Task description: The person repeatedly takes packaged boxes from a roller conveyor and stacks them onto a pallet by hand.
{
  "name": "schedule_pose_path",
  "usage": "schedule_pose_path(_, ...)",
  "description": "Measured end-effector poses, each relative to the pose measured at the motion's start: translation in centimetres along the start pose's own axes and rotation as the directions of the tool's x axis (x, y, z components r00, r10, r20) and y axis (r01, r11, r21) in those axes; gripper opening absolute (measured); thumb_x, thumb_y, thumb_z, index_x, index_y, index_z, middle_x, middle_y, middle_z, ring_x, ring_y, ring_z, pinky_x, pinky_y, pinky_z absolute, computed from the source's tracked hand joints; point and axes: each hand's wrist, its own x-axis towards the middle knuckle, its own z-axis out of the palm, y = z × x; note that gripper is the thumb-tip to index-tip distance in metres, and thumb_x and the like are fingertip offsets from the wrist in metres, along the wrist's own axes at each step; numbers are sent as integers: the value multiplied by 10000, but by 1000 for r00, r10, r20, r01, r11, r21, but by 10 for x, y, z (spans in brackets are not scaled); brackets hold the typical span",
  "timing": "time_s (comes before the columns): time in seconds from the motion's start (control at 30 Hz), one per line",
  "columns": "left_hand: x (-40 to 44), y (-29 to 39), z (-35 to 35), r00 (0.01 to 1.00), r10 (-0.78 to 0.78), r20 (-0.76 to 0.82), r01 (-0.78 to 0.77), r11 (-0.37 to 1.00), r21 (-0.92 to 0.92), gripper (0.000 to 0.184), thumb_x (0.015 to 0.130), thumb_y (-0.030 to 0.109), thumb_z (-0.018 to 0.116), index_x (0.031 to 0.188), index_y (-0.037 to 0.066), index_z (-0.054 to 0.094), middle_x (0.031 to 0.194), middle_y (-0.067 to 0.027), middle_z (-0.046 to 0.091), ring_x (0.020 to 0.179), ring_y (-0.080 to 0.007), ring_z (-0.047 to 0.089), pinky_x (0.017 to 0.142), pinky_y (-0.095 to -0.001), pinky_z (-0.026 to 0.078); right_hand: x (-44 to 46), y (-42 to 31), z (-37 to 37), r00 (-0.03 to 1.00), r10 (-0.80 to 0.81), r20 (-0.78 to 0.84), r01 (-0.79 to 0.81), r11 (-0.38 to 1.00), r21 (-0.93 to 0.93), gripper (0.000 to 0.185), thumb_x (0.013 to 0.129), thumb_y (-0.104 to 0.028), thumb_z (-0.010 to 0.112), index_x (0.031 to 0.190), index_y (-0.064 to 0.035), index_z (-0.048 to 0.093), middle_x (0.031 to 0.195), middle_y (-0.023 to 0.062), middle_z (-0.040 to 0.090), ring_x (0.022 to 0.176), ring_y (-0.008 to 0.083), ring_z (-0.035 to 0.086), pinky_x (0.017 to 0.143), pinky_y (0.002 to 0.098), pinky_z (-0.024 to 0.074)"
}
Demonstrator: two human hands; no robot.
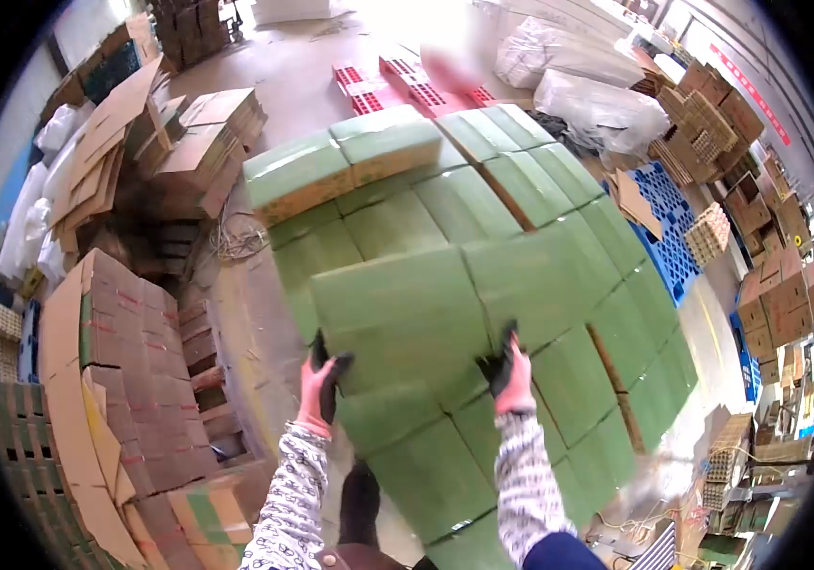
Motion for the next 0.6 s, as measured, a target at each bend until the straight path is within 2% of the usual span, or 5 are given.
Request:
schedule_pose_path(0.27,184,54,-99,987,153,-52,-156,986,-58,400,842,236,599,1166,7,545,1085,-57,586,925,-158,564,835,-281,434,169,43,239,983,-183,-21,162,912,-377,624,713,-583,660,957,-11,613,772,35,589,673,168,551,615,306,491)
schedule_pose_path(0.33,208,74,-96,997,64,-54,-52,978,200,446,847,297,593,1174,-2,542,1093,-52,581,985,-149,531,881,-267,392,205,45,243,992,-111,-65,20,633,-774,704,700,-627,637,952,29,602,788,78,607,671,173,568,600,310,496)
schedule_pose_path(0.47,239,51,-122,996,55,-64,-46,988,145,478,863,317,576,1215,1,511,1171,-48,548,1072,-150,493,950,-272,350,193,31,250,997,71,13,-33,611,-791,873,701,-694,554,986,131,572,889,191,635,806,264,596,770,333,460)
schedule_pose_path(0.53,244,39,-128,994,87,-73,-78,991,111,483,879,319,553,1234,-2,492,1218,-49,521,1114,-155,470,978,-278,328,149,18,257,980,76,184,22,876,-482,726,781,-612,536,981,84,595,810,136,624,655,179,590,606,317,497)
schedule_pose_path(0.6,247,27,-132,988,125,-94,-116,989,93,491,898,324,520,1262,-2,466,1277,-51,483,1170,-162,435,1015,-284,295,170,34,199,803,470,367,-368,875,-316,609,830,-543,527,1012,34,598,779,108,618,628,160,593,565,323,506)
